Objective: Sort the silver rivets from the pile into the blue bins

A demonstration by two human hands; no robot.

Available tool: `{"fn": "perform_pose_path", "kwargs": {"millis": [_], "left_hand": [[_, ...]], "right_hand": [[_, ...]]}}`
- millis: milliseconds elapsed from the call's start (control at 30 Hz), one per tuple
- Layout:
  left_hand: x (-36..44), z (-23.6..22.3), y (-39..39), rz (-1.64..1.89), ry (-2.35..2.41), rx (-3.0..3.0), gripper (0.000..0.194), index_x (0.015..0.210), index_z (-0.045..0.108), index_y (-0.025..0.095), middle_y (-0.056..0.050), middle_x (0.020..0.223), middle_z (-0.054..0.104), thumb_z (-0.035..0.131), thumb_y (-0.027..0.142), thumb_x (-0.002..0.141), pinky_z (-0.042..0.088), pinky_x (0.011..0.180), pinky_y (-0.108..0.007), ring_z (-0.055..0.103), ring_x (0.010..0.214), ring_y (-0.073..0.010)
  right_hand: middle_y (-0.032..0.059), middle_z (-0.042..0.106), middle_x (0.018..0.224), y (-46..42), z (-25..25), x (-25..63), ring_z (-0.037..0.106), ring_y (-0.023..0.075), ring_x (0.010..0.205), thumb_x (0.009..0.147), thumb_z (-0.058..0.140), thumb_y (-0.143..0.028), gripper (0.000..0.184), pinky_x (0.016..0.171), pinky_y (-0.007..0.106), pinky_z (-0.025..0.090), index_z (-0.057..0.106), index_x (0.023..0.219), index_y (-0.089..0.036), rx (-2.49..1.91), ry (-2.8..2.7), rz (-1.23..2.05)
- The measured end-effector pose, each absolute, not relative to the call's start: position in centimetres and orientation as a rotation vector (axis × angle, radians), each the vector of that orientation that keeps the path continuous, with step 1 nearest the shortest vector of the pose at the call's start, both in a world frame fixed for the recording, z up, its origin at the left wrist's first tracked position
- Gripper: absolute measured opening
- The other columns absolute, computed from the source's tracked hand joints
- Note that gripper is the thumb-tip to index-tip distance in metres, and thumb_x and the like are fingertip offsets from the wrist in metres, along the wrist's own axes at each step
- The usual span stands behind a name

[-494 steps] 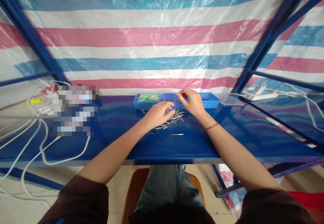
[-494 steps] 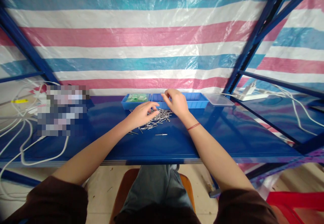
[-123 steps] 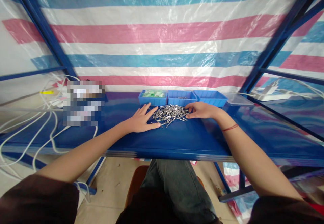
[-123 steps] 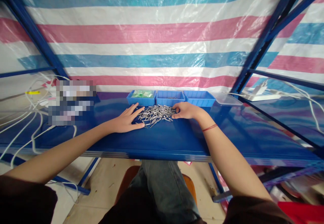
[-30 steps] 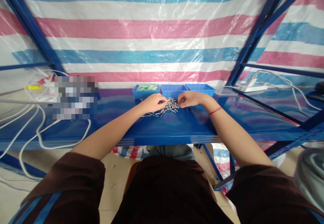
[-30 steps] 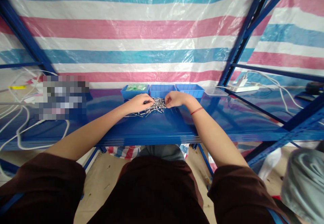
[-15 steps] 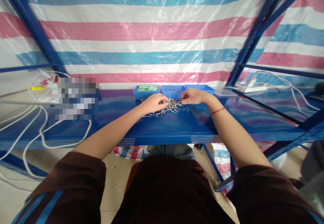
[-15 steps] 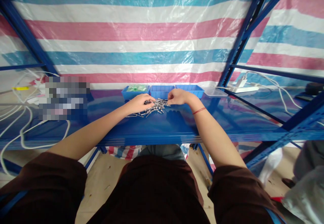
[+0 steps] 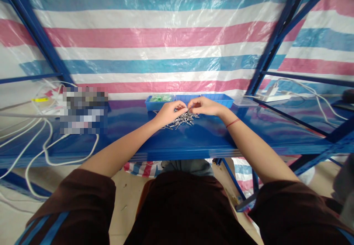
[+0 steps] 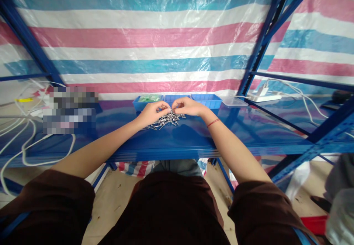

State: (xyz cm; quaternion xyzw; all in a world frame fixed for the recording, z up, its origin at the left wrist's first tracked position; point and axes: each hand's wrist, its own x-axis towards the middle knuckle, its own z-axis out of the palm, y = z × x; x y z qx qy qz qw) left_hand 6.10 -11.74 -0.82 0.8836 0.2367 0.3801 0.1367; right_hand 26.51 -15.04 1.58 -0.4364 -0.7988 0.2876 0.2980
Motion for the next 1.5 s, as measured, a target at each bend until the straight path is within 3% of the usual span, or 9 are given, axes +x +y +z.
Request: {"fn": "perform_pose_path", "kwargs": {"millis": [200, 433, 733, 900, 1100, 1500], "left_hand": [[6.0, -0.4, -12.1, 1.165, 0.696, 2.599, 0.015, 0.091, 0.065, 0.018, -0.002, 0.087, 0.070, 0.057, 0.028, 0.084, 0.048, 0.076, -0.026, 0.063, 0.078, -0.0128], [6.0, -0.5, -12.1, 1.222, 0.703, 2.597, 0.015, 0.089, 0.064, 0.018, -0.002, 0.087, 0.070, 0.057, 0.030, 0.084, 0.048, 0.076, -0.026, 0.063, 0.078, -0.0131], [5.9, -0.8, -11.2, 1.227, 0.753, 2.528, 0.017, 0.094, 0.066, 0.018, -0.003, 0.093, 0.071, 0.056, 0.028, 0.086, 0.048, 0.081, -0.027, 0.065, 0.085, -0.0146], [6.1, -1.0, -10.8, 1.223, 0.756, 2.410, 0.016, 0.094, 0.066, 0.017, -0.003, 0.094, 0.071, 0.056, 0.026, 0.086, 0.049, 0.083, -0.028, 0.065, 0.086, -0.0148], [6.1, -1.0, -10.7, 1.275, 0.766, 2.388, 0.017, 0.098, 0.064, 0.018, -0.004, 0.097, 0.071, 0.057, 0.025, 0.086, 0.049, 0.085, -0.029, 0.065, 0.090, -0.0144], [6.2, -1.2, -10.3, 1.165, 0.737, 2.406, 0.015, 0.095, 0.067, 0.016, -0.005, 0.098, 0.072, 0.057, 0.023, 0.085, 0.049, 0.087, -0.030, 0.066, 0.092, -0.0165]], "right_hand": [[-0.0023, 0.057, 0.065, -15.6, 1.8, 26.0, 0.050, 0.0081, 0.057, 0.075, 0.063, -0.036, 0.024, 0.054, 0.023, 0.041, 0.064, 0.086, -0.015, -1.124, -2.121, 0.860], [-0.0013, 0.059, 0.068, -15.2, 1.7, 26.1, 0.050, 0.0088, 0.059, 0.069, 0.070, -0.041, 0.031, 0.057, 0.024, 0.040, 0.064, 0.083, -0.015, -1.107, -2.044, 0.830], [0.0003, 0.060, 0.075, -14.6, 1.6, 26.7, 0.054, 0.0118, 0.069, 0.065, 0.072, -0.034, 0.026, 0.069, 0.029, 0.044, 0.057, 0.078, -0.016, -1.043, -2.001, 0.648], [0.0015, 0.062, 0.077, -15.0, 1.7, 26.3, 0.056, 0.0129, 0.072, 0.066, 0.072, -0.035, 0.030, 0.069, 0.029, 0.046, 0.061, 0.086, -0.016, -1.045, -2.024, 0.665], [0.0017, 0.062, 0.071, -15.3, 1.9, 25.5, 0.055, 0.0120, 0.066, 0.065, 0.072, -0.041, 0.033, 0.066, 0.029, 0.045, 0.062, 0.081, -0.014, -1.083, -1.954, 0.630], [0.0033, 0.063, 0.078, -15.7, 2.0, 24.4, 0.057, 0.0136, 0.073, 0.070, 0.066, -0.032, 0.020, 0.073, 0.030, 0.047, 0.058, 0.080, -0.016, -0.959, -2.000, 0.453]]}}
